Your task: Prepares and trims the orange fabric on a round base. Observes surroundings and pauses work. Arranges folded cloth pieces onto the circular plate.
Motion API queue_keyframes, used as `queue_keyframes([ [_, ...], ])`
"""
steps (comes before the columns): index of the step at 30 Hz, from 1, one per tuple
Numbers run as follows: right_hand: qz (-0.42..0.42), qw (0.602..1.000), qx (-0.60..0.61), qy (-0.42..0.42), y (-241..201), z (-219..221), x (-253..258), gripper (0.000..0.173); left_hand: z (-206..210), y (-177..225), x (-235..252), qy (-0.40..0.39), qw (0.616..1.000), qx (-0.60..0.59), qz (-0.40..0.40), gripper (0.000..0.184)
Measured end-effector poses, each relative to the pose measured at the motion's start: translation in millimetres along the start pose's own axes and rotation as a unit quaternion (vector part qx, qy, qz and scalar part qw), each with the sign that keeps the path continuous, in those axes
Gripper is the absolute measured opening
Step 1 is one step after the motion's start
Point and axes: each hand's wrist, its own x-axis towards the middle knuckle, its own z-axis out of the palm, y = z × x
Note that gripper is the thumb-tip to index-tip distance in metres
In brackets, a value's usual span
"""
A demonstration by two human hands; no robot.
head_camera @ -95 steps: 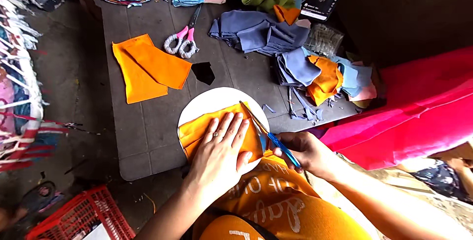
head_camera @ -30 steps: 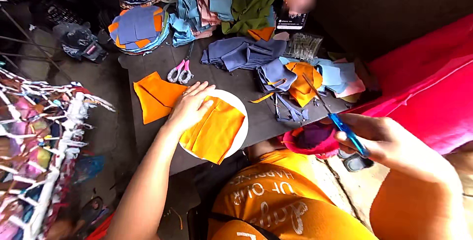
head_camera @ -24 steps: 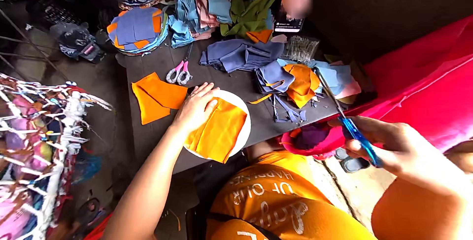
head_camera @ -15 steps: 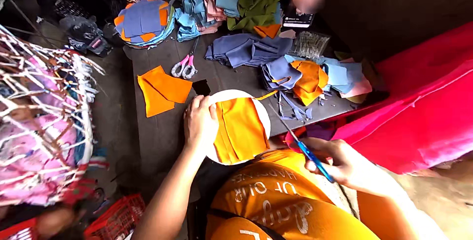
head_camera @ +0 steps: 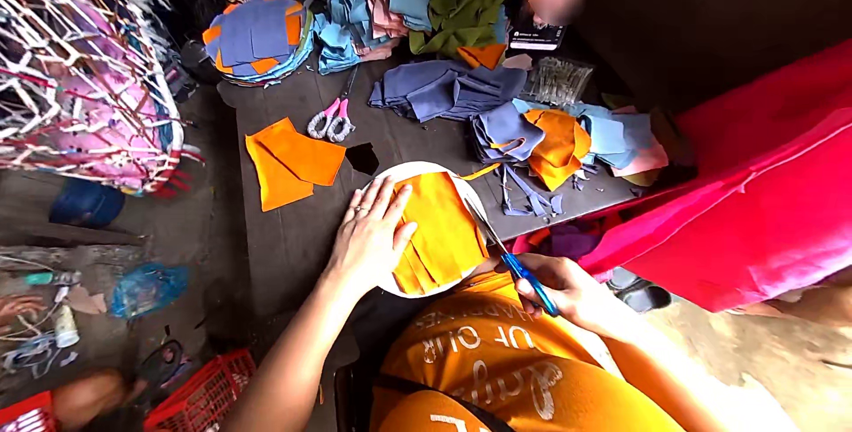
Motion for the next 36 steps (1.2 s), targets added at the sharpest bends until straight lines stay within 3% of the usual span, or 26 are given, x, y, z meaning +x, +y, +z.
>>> queue_keyframes([
  [4, -0.001, 1.0, 0.003, 0.005, -4.4, -1.8, 2.4, 0.052, -6.8, -9.1, -2.3, 0.002, 0.998, -0.05, -0.038, 0.06],
  [9, -0.002, 1.0, 0.028, -0.014, -6.4, -3.7, 2.0, 0.054, -11.1, -32.1, -12.1, 0.045, 0.995, -0.084, 0.008, 0.054],
  [14, 0.011, 0.998, 0.059, -0.032, -7.7, -4.2, 7.8, 0.048, -1.6, -19.8, -29.3, 0.032, 0.997, -0.054, -0.041, 0.055],
  [18, 0.0, 0.995, 0.087, -0.046, -4.9, -7.8, 11.9, 0.058, 0.2, -1.5, -42.0, 0.082, 0.993, -0.027, -0.085, 0.054],
  [22, -0.01, 0.993, 0.111, -0.041, -2.0, -6.7, 14.1, 0.059, 1.6, -0.5, -32.1, 0.131, 0.99, -0.052, 0.0, 0.049],
  [25, -0.005, 0.994, 0.108, -0.036, -0.3, -6.2, 14.7, 0.059, 5.4, 5.5, -19.3, 0.067, 0.993, -0.067, 0.064, 0.049],
  [28, -0.006, 0.994, 0.107, -0.037, 2.4, -7.7, 15.9, 0.062, 8.5, 10.5, -16.1, 0.033, 0.997, -0.044, 0.049, 0.051],
  [36, -0.01, 0.993, 0.114, -0.034, 8.1, -9.4, 17.6, 0.066, 13.6, 9.2, -20.6, 0.058, 0.998, -0.017, 0.037, 0.054],
])
